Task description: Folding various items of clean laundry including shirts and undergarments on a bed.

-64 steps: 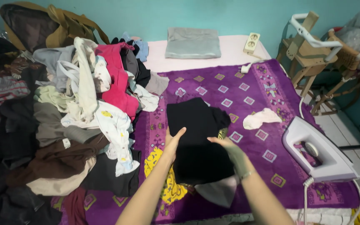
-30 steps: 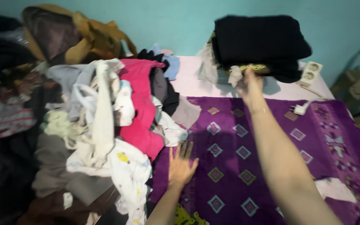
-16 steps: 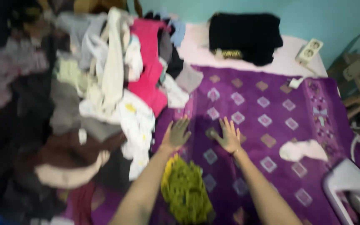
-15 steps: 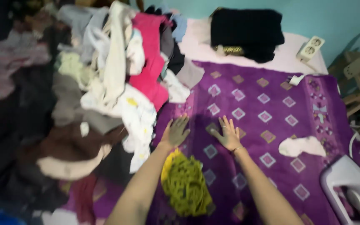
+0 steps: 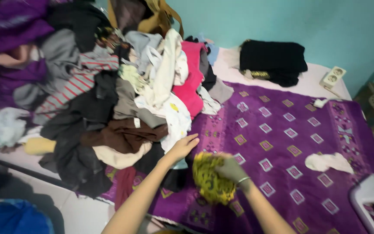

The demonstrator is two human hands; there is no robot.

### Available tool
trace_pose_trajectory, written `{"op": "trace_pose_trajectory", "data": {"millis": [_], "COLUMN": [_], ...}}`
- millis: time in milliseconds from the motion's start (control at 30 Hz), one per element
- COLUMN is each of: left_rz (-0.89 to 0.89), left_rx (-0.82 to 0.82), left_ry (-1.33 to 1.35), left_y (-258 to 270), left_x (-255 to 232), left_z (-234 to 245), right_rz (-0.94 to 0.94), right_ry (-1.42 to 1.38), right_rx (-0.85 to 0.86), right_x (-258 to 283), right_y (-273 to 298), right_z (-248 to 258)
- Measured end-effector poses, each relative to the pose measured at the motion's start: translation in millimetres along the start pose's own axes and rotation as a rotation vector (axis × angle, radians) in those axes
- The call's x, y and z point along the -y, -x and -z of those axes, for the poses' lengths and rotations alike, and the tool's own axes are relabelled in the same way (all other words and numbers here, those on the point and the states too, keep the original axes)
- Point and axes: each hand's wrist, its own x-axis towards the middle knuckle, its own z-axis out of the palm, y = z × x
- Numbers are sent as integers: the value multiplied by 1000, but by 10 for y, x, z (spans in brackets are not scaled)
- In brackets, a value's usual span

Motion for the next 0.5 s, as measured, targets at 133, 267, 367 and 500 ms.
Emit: {"op": "trace_pose_trajectory", "data": {"millis": [133,267,367,500], "left_rz": [-4,-368,-283,-104], "left_rx": [48,-249,-379,-484], "left_ry": [369,-44,31,323], "left_y": [372,594,642,731], "left_x": [-754,-1185,-1109,-894], "left_z": [458,760,965,1133], "right_rz": [356,322,399,387], "right_ry": [-77,-681,-733,-685], "right_rx": [-210,21,91,-34], "right_x": [614,1389,1491,870], "right_y": [-273,-203,-281,-676], "right_z": [128,26,8,142]}}
